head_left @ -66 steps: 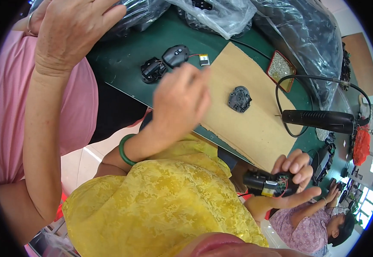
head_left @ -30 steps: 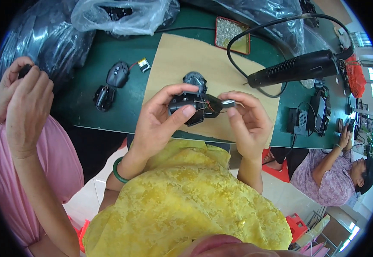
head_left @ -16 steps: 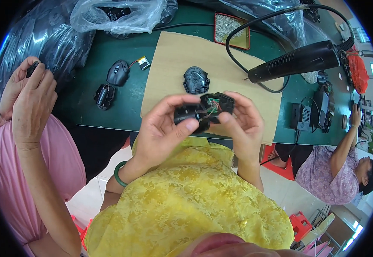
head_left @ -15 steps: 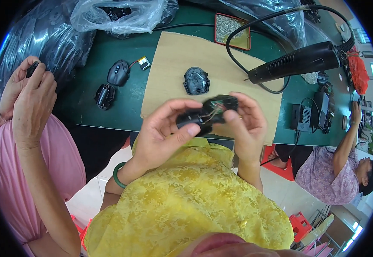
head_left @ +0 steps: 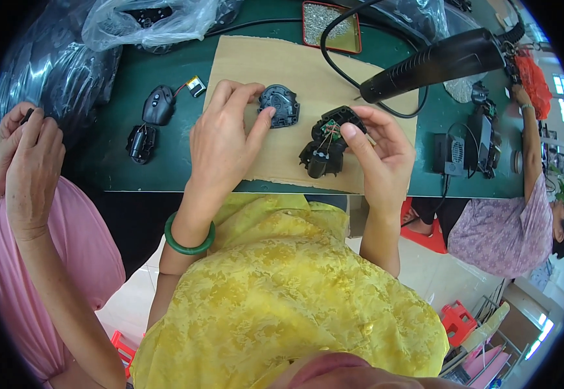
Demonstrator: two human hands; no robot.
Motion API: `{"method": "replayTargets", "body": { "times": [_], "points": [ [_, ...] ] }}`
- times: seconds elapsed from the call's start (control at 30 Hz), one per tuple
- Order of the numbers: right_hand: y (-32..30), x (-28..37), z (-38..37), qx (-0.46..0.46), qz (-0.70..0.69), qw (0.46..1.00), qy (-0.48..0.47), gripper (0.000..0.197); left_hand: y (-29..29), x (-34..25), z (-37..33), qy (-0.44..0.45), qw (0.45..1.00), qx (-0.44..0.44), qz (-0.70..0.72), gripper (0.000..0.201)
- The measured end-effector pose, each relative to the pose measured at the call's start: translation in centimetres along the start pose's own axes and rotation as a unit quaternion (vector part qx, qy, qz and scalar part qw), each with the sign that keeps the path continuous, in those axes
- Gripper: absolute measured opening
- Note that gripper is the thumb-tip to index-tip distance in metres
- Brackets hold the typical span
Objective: The person assembles internal components into a computer mouse casing, inserting a PCB and a battery, then securing them with an electric screwdriver.
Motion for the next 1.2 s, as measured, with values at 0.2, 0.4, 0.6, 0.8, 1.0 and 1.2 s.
{"method": "replayTargets", "body": {
  "times": [0.2, 0.4, 0.6, 0.8, 1.0, 1.2],
  "points": [
    [-0.3, -1.3, 0.3, 0.007, -0.087, 0.992, 0.091, 0.033, 0.3, -3.6, 1.8, 0.053, 0.973, -0.013, 0.225, 0.044],
    [0.8, -0.3, 1.3, 0.047, -0.134, 0.990, 0.023, 0.042, 3.6, -5.2, 3.7, -0.089, 0.901, 0.132, 0.403, 0.067],
    [-8.7, 5.2, 0.0, -0.070, -0.017, 0.996, -0.045, 0.031, 2.0, -5.5, 2.3, 0.003, 0.939, 0.133, 0.318, 0.067],
    [-25.9, 14.4, -9.3, -0.296, 0.203, 0.907, -0.218, 0.026, 0.7, -1.5, -1.2, 0.057, 0.997, -0.053, -0.015, 0.043],
    [-39.7, 10.2, -17.9, -0.329, 0.486, 0.805, -0.081, 0.035, 1.8, -2.4, -1.5, 0.053, 0.996, -0.046, -0.047, 0.038],
    [-25.1, 14.2, -19.2, -0.196, 0.665, 0.666, -0.274, 0.028, 1.5, -2.2, -1.3, 0.065, 0.994, -0.082, -0.016, 0.034]
  ]
}}
Point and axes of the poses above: each hand's wrist, its own z-axis away from the middle knuckle, its own y-axis out of the palm, x = y × z, the point moved 10 cm from there along -z, towards the middle knuckle, and after that the axes turned 11 degrees about -x, right-handed, at the moved point
